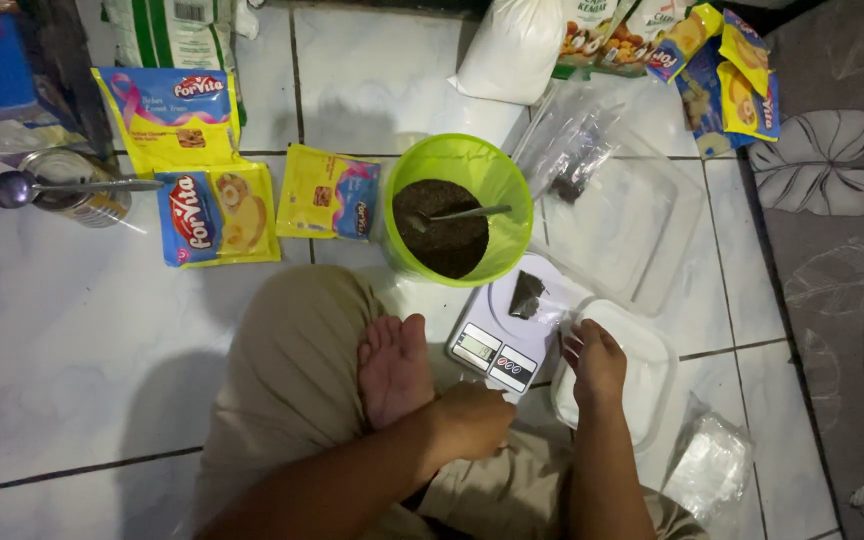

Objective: Packaging dark powder into small plastic bags using a spoon and a digital scale on the floor

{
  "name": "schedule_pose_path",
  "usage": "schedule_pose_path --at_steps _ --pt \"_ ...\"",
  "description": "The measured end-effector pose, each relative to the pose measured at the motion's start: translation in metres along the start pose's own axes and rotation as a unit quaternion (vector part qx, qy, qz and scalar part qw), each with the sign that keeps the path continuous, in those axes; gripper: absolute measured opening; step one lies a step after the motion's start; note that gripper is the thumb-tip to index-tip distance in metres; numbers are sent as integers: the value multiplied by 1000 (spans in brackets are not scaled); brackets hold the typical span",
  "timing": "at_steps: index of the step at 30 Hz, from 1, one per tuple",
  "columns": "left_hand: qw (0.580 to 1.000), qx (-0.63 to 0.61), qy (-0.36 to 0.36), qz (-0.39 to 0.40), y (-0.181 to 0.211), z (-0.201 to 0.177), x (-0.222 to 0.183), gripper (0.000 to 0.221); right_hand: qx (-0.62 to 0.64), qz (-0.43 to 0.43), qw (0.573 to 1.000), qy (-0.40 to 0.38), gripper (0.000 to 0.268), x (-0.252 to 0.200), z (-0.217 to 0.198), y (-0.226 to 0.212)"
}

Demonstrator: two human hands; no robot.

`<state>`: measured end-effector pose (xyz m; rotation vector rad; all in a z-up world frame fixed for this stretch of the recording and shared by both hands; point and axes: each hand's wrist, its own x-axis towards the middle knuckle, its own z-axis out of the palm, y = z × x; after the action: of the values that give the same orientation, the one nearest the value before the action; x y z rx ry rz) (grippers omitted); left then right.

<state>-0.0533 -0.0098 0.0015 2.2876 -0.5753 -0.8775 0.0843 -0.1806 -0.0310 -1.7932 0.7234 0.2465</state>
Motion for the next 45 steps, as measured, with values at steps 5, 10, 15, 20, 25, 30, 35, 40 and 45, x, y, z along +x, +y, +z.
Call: schedule_pose_path --at_steps 5,10,15,20,25,30,35,40,45 --pt "1000 -1 0 -2 -1 3 5 28 16 1 1000 -5 40 1 -1 4" --pt "1000 -12 3 -3 0 -1 1 28 -3 7 1000 2 40 -13 3 -8" --pt "1000 2 8 -3 -1 6 6 27 -9 3 1000 -9 40 -4 1 0" --pt "1000 -7 -8 -8 1 -1 2 25 -3 7 1000 -9 40 -3 2 0" --pt "1000 -1 -1 -11 -2 7 8 28 -4 0 1000 -8 35 3 0 7" --pt "1000 -10 -13 -10 0 -1 2 25 -12 8 1000 -9 34 -13 4 -6" --pt "1000 -4 -10 -6 0 2 5 23 -9 7 1000 -10 33 -19 7 -10" --pt "999 14 36 2 -3 10 9 24 -23 4 1000 -17 34 -7 6 -1" --pt "1000 -2 -21 -8 4 -10 -5 21 39 -86 995 -33 30 18 4 15"
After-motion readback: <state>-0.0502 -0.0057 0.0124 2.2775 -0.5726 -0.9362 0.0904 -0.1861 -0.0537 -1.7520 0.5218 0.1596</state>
